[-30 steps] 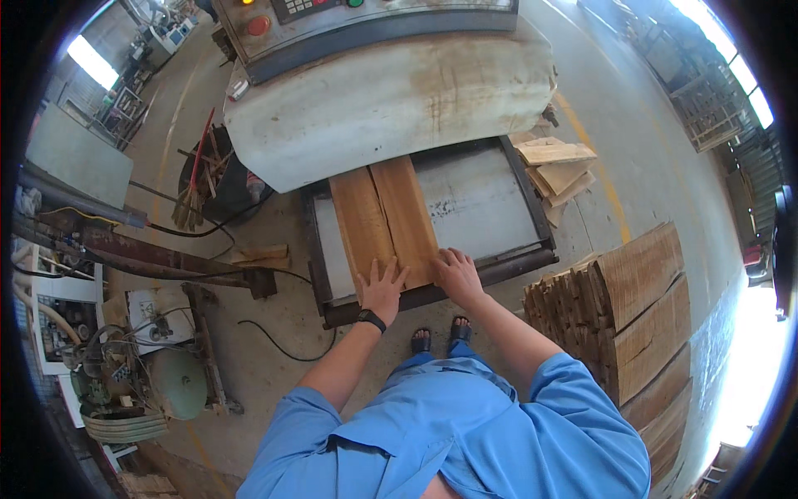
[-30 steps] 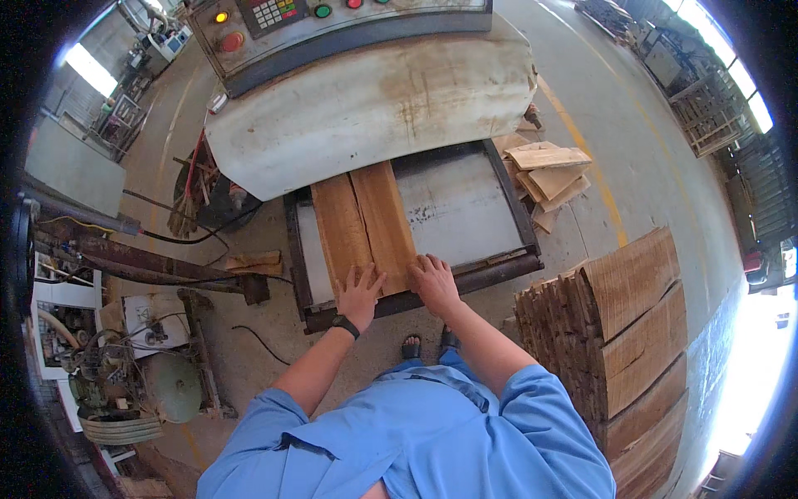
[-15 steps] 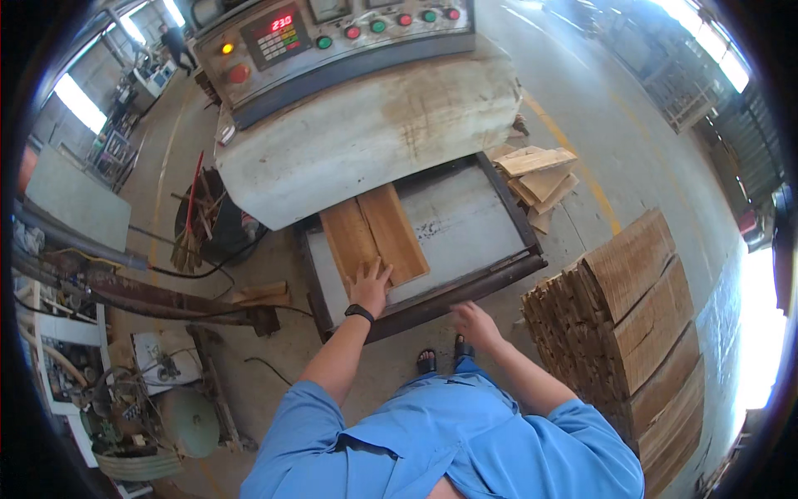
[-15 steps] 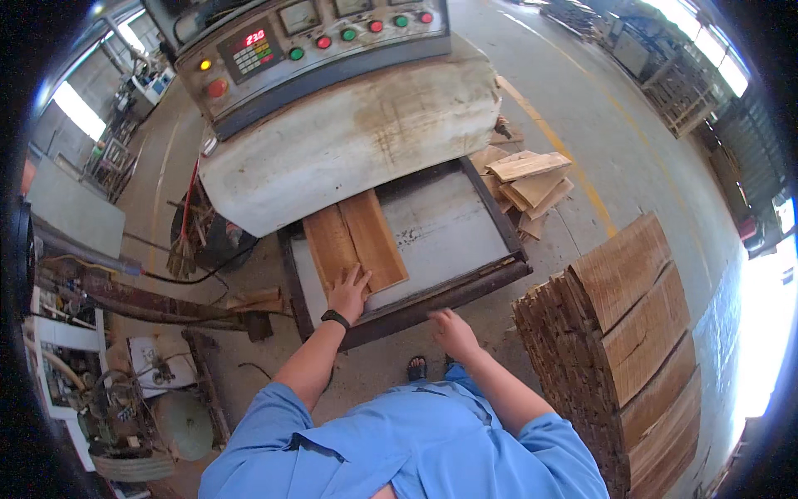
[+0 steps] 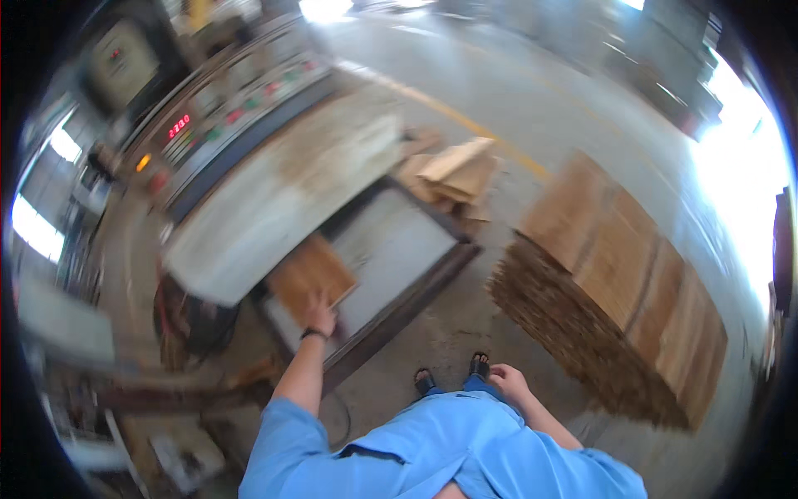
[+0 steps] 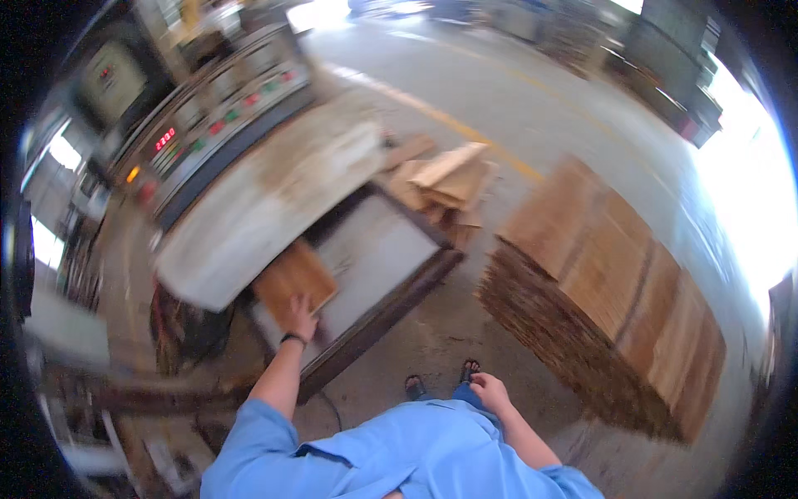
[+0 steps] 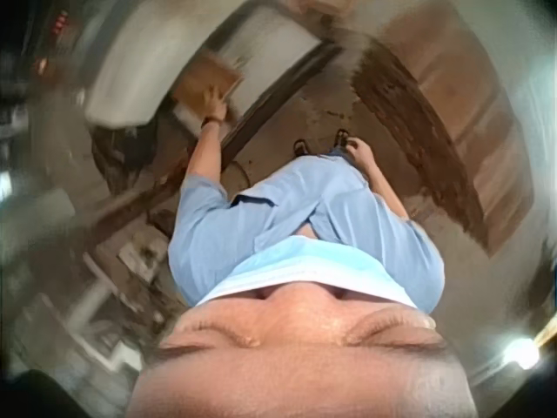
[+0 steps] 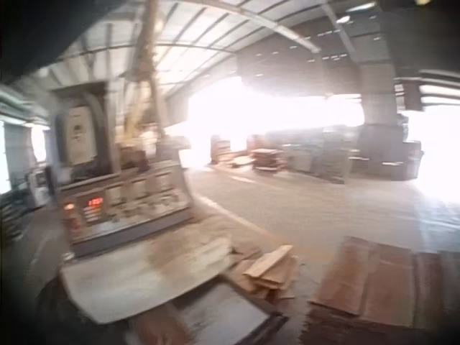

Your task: The person picks up wooden boards from a stack and feeds them into a machine by hand, pausing periodically to fasten a belt around their waist.

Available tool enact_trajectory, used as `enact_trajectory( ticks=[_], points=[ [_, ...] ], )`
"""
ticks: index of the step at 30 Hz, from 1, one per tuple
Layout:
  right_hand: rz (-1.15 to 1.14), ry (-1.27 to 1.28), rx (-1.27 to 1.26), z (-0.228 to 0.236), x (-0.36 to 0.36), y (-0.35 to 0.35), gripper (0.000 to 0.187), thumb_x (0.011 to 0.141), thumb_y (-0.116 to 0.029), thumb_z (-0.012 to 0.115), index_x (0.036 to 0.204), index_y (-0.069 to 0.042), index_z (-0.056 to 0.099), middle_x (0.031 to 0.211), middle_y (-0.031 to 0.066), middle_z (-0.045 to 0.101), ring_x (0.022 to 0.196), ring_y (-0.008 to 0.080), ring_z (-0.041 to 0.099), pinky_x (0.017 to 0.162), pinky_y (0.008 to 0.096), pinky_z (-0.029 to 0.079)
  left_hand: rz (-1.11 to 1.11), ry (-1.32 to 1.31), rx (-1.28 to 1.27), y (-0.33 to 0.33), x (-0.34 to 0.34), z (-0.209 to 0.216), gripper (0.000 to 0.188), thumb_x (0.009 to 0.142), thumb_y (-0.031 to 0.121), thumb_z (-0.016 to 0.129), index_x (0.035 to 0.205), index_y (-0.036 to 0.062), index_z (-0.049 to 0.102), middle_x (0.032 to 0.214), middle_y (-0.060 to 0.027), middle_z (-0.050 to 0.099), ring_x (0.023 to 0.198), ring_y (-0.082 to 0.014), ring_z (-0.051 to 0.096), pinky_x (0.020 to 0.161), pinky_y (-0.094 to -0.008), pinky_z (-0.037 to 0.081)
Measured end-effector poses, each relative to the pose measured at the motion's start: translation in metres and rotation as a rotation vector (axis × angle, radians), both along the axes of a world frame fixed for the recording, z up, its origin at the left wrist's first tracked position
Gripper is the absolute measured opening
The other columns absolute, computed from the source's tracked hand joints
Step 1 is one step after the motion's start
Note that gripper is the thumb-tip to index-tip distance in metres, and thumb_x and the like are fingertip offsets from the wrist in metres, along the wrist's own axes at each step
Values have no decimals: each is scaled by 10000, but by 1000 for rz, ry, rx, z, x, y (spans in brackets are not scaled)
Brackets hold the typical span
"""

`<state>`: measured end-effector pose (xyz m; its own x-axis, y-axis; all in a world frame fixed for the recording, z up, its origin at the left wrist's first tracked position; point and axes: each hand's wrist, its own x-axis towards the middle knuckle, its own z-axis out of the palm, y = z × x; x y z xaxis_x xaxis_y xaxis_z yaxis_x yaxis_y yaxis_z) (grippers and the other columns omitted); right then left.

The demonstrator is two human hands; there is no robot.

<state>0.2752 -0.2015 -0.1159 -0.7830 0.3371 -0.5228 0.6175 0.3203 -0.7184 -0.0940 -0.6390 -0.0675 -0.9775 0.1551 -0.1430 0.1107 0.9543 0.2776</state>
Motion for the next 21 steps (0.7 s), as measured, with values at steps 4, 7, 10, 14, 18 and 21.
enact_trajectory(
  ticks=[4,7,10,14,18,21],
  points=[
    [61,45,81,12,24,27,427,902,-293,667,1263,-66,696,1182,143,737,1108,336,692,961,420,546,-152,52,132,63,23,1,769,838,115,785,1522,76,437,1583,-237,364,1431,-422,402,1179,-493,366],
    [10,65,90,6,34,53,427,914,-282,661,1293,-87,679,1237,133,716,1136,327,676,974,425,537,-344,164,112,142,55,2,666,848,104,777,1456,49,512,1501,-226,463,1351,-390,494,1148,-460,405],
    [-112,132,131,24,73,94,399,926,-258,653,1286,-87,678,1248,131,706,1149,326,665,980,423,530,-531,-145,420,263,129,16,501,871,82,740,1345,-3,603,1317,-200,611,1224,-354,601,1056,-425,484],
    [-295,291,226,67,142,169,329,939,-228,647,1228,-78,695,1176,143,711,1126,342,660,970,429,527,-768,-334,549,405,223,31,454,886,76,729,1321,5,625,1228,-184,661,1139,-322,657,960,-391,546],
    [-537,464,634,79,239,281,265,906,-175,692,1145,-60,704,1108,162,709,1066,365,662,952,445,528,-838,-597,656,528,309,36,439,925,76,705,1351,17,616,1255,-157,685,1142,-263,680,975,-358,550],
    [-733,396,952,85,311,371,294,884,-148,727,1165,-78,677,1161,163,676,1117,379,626,970,465,510,-888,-755,663,609,362,52,437,955,89,693,1377,24,601,1268,-142,694,1153,-229,681,994,-348,540]
  ],
)
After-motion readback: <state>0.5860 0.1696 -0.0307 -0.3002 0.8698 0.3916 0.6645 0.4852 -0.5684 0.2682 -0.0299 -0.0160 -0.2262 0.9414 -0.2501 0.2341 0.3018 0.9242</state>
